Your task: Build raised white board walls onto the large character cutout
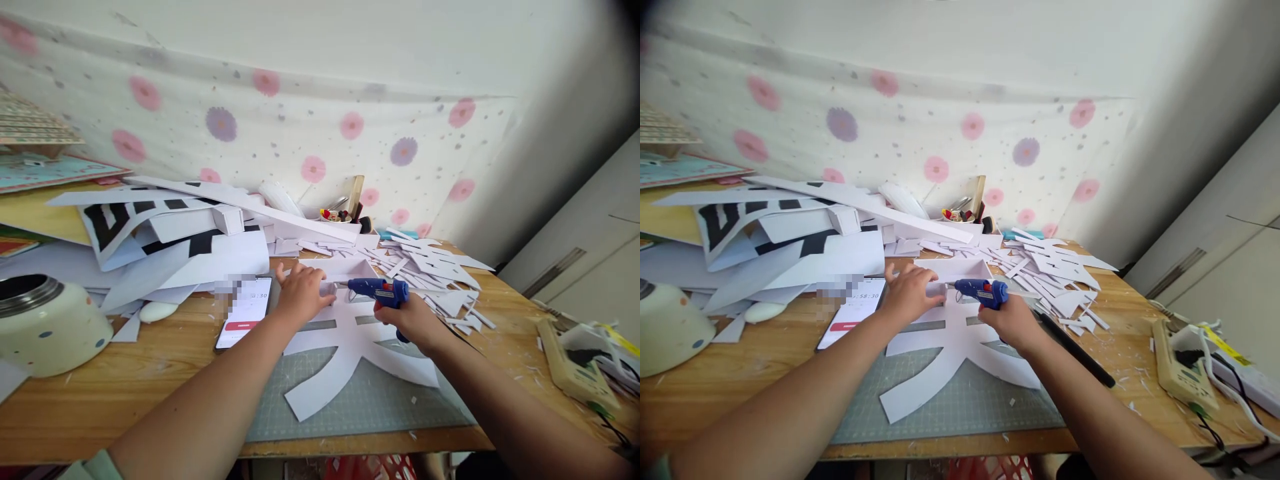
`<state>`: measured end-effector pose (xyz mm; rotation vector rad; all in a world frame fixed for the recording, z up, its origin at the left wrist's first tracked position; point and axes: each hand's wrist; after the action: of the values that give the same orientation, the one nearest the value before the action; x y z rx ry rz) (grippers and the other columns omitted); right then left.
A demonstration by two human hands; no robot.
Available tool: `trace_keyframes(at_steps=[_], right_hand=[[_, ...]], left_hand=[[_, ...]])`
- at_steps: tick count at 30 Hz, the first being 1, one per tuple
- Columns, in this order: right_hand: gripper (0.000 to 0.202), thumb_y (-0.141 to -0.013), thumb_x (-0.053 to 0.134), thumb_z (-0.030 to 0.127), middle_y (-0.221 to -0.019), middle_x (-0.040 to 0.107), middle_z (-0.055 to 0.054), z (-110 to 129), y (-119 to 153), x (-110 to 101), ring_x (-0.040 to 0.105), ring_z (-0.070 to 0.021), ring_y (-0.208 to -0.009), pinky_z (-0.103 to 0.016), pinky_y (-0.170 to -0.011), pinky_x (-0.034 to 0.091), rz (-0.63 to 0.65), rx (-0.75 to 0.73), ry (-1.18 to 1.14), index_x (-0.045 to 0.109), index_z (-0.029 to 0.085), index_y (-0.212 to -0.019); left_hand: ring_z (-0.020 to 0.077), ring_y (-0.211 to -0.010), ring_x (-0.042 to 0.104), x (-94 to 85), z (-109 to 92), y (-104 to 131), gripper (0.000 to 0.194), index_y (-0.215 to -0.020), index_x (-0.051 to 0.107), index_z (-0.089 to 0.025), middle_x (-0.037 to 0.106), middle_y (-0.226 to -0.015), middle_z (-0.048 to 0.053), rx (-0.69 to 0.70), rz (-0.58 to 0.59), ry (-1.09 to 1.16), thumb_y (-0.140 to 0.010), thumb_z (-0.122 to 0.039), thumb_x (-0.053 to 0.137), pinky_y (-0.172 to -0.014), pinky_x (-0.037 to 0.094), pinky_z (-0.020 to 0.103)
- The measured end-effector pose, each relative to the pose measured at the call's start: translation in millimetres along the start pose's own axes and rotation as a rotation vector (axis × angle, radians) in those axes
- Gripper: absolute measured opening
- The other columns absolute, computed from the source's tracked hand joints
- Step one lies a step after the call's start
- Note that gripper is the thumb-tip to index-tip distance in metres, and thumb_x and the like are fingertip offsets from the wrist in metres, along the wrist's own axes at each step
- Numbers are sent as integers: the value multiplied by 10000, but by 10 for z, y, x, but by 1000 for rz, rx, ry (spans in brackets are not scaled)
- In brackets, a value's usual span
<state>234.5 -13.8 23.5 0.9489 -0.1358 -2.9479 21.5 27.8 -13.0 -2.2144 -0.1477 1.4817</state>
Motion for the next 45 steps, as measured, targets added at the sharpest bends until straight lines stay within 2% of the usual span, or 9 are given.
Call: trace_keyframes(at_steps=[5,16,29,32,35,39,45], right_hand=[[32,-614,578,238,-561,544,9,36,-93,58,495,-170,-589,-305,-532,357,-9,-26,77,570,207,-609],[53,-613,586,262,-566,527,4,11,-168,105,485,-164,-561,-282,-460,328,-25,-27,145,562,216,-625],[96,-594,578,263,-502,453,27,-39,-202,123,383,-122,-480,-269,-441,269,-31,-42,141,496,223,-565],[53,-600,572,259,-520,474,25,-55,-212,124,404,-126,-496,-268,-453,283,-36,-61,155,548,220,-627],[105,-604,575,255,-541,500,18,-49,-213,126,427,-133,-509,-271,-458,298,-45,-56,170,594,215,-700],[47,-606,578,248,-509,474,24,-42,-208,133,401,-120,-478,-263,-436,277,-49,-45,176,553,217,-630],[77,-620,579,250,-465,416,36,-57,-211,144,377,-108,-436,-263,-421,270,-32,-43,174,513,219,-593]], left_hand=[[302,-1072,480,77,-25,15,312,-830,609,-230,676,-942,46,-13,-9,-31,-670,-471,724,-1007,94,621],[292,-1059,485,133,-15,8,285,-801,585,-225,676,-900,43,-27,1,-53,-692,-455,713,-1000,124,599],[295,-1062,483,113,-18,3,272,-820,584,-224,672,-924,46,-24,31,-41,-714,-449,693,-1002,112,605],[299,-1055,487,116,-18,5,266,-817,586,-222,667,-917,47,-24,24,-37,-717,-445,691,-998,120,607],[301,-1052,490,118,-17,5,262,-813,585,-222,667,-915,48,-28,21,-37,-722,-446,686,-994,130,603],[295,-1049,494,121,-11,3,271,-814,579,-220,670,-917,48,-16,12,-45,-715,-444,693,-987,143,596],[290,-1048,496,124,-11,4,276,-817,575,-220,674,-921,49,-18,13,-47,-708,-439,703,-981,155,590]])
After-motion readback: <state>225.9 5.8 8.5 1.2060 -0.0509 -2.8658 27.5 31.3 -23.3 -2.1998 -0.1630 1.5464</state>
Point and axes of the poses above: each hand's wrist, its own y-axis away from the middle knuckle, its own x-axis out of the palm, z = x × y
